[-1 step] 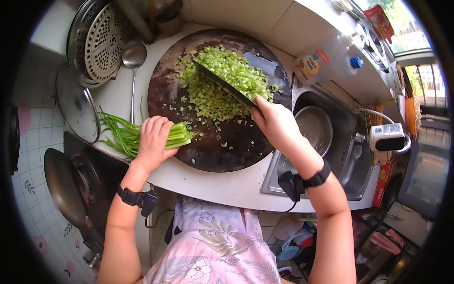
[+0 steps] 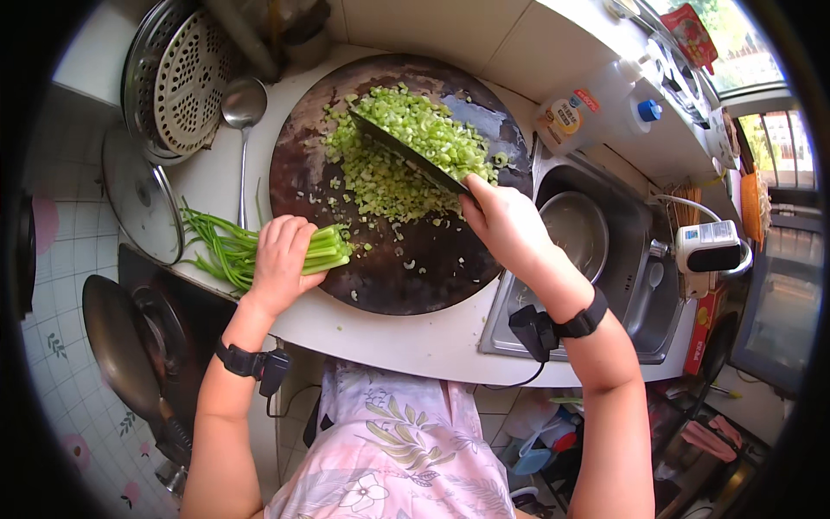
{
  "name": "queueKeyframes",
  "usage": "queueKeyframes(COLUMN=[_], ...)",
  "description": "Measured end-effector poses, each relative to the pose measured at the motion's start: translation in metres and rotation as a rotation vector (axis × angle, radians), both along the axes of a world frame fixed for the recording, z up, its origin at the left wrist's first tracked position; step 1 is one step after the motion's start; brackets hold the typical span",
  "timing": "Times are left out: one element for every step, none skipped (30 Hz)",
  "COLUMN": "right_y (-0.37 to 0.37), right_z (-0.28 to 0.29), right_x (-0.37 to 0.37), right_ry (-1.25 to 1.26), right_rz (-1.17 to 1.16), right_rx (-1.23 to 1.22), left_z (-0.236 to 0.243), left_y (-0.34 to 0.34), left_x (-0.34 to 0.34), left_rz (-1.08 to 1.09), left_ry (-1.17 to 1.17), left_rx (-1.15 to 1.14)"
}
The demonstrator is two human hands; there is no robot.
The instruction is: The person places eggplant and green onions into a bowl, then uses a cleaver to chop green onions on a wooden cutting board.
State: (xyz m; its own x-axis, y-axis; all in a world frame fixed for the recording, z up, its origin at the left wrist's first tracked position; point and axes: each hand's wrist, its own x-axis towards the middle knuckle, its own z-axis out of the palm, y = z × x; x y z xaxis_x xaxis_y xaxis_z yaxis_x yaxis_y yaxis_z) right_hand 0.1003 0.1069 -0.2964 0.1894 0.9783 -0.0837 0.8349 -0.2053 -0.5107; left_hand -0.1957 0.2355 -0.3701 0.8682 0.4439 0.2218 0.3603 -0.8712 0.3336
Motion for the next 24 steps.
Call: queueKeyframes(right_y=[-0.001, -0.003, -0.004, -0.005, -0.005, -0.005, -0.005, -0.005, -0.005, -0.007, -0.007, -0.007, -0.007, -0.007, -0.007, -0.007, -0.008, -0.009, -0.010, -0.011, -0.011, -0.012, -0.012, -0.012], right_z=[0.000, 0.000, 0.000, -0.001, -0.002, -0.004, -0.004, -0.004, -0.005, -0.004, -0.003, -0.004, -0.004, -0.005, -0.006, -0.006, -0.006, -0.007, -0.007, -0.008, -0.010, -0.010, -0.011, -0.011], right_x=[0.001, 0.003, 0.004, 0.003, 0.003, 0.002, 0.001, 0.002, 0.002, 0.001, 0.001, 0.000, 0.000, 0.000, 0.000, 0.002, 0.002, 0.002, 0.003, 0.002, 0.002, 0.001, 0.001, 0.000], right_ry=[-0.001, -0.017, -0.064, -0.034, -0.005, -0.014, -0.013, -0.026, -0.034, -0.028, -0.041, -0.018, 0.000, -0.027, -0.049, -0.066, -0.069, -0.051, -0.050, -0.001, 0.014, 0.012, 0.021, 0.017], right_rz=[-0.003, 0.001, -0.034, -0.076, -0.056, -0.039, -0.012, -0.015, -0.018, -0.011, -0.038, -0.072, -0.061, -0.042, -0.019, -0.016, -0.019, -0.022, -0.039, -0.075, -0.063, -0.082, -0.092, -0.098], right_rx=[0.060, 0.035, 0.038, 0.009, -0.008, 0.022, 0.012, 0.043, 0.092, 0.081, 0.090, 0.077, 0.095, 0.068, 0.009, 0.067, 0.087, 0.088, 0.121, 0.136, 0.111, 0.114, 0.075, 0.101], left_z=[0.000, 0.000, -0.001, -0.001, -0.002, -0.003, -0.003, -0.004, -0.004, -0.004, -0.004, -0.004, -0.004, -0.005, -0.005, -0.004, -0.004, -0.004, -0.004, -0.004, -0.004, -0.004, -0.003, -0.003], left_y=[0.001, 0.000, 0.001, 0.001, 0.001, 0.000, -0.001, -0.001, 0.000, 0.000, -0.001, 0.000, 0.000, -0.001, -0.001, 0.000, 0.000, 0.000, 0.000, 0.000, -0.001, -0.002, -0.003, -0.002], left_x=[0.001, 0.000, 0.001, 0.002, 0.002, 0.002, 0.002, 0.003, 0.003, 0.003, 0.003, 0.004, 0.004, 0.005, 0.005, 0.005, 0.006, 0.006, 0.006, 0.007, 0.008, 0.009, 0.011, 0.013], left_rz=[-0.003, -0.005, -0.019, -0.023, -0.019, -0.010, -0.028, -0.020, -0.002, -0.001, -0.021, -0.014, -0.002, 0.004, -0.016, -0.019, -0.013, -0.013, -0.020, -0.018, -0.009, -0.014, -0.021, -0.024], left_ry=[0.004, 0.028, 0.015, 0.008, 0.021, 0.044, 0.024, 0.021, 0.038, 0.036, 0.018, 0.015, 0.036, 0.039, 0.014, 0.013, 0.035, 0.025, 0.004, -0.002, 0.011, -0.010, -0.006, 0.020], left_rx=[-0.038, -0.096, -0.076, -0.084, -0.110, -0.101, -0.082, -0.080, -0.089, -0.085, -0.066, -0.062, -0.075, -0.081, -0.059, -0.055, -0.067, -0.060, -0.047, -0.051, -0.066, -0.059, -0.059, -0.065])
